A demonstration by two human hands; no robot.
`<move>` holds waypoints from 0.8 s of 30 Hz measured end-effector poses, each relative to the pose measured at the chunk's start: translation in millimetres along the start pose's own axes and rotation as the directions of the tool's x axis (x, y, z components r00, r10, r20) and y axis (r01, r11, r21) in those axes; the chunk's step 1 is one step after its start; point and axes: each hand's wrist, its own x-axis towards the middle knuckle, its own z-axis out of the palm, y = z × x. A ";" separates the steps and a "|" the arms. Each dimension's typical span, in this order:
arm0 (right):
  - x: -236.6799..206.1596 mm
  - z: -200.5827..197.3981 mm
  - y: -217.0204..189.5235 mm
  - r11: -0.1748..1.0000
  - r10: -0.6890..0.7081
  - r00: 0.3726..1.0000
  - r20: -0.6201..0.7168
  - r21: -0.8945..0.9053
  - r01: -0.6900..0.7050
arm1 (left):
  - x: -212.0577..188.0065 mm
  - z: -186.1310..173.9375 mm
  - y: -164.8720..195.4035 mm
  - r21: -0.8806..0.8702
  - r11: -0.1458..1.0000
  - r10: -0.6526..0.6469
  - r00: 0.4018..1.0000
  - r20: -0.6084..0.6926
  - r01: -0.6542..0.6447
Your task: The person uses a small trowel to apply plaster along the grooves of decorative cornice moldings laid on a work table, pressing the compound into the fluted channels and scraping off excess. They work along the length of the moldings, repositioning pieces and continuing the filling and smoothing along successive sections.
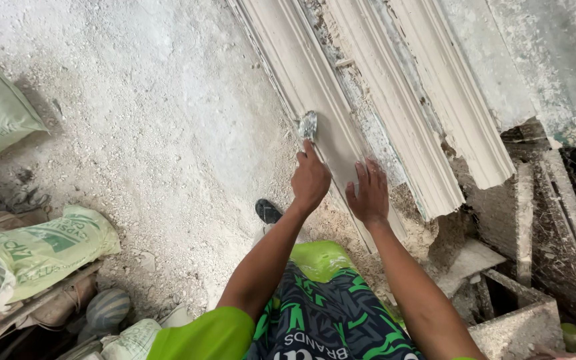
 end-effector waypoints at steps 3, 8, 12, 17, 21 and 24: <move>-0.6 -1.0 0.7 1.000 -0.017 1.000 0.003 0.012 0.017 | 2.6 0.5 5.3 0.027 0.999 -0.019 1.000 -0.009 0.019; -0.4 -0.4 3.0 1.000 -0.017 1.000 0.025 -0.007 0.017 | 22.0 -9.8 21.0 -0.101 0.986 -0.128 0.989 0.068 0.134; -0.9 -0.1 0.6 1.000 0.005 0.999 0.033 0.025 -0.006 | 31.6 -16.2 29.4 -0.097 0.982 -0.156 0.987 0.043 0.159; -0.5 -1.1 -1.5 1.000 -0.006 1.000 -0.004 0.029 0.006 | 25.3 -13.0 29.9 -0.167 0.976 -0.139 0.990 0.016 0.139; -1.3 0.2 1.4 0.999 -0.024 1.000 -0.020 0.030 0.024 | 30.7 -8.3 30.5 -0.166 0.976 -0.142 0.990 0.015 0.143; -3.0 3.1 4.3 1.000 -0.006 1.000 0.001 0.019 0.006 | 50.1 -10.6 30.8 -0.208 0.954 -0.199 0.975 0.095 0.215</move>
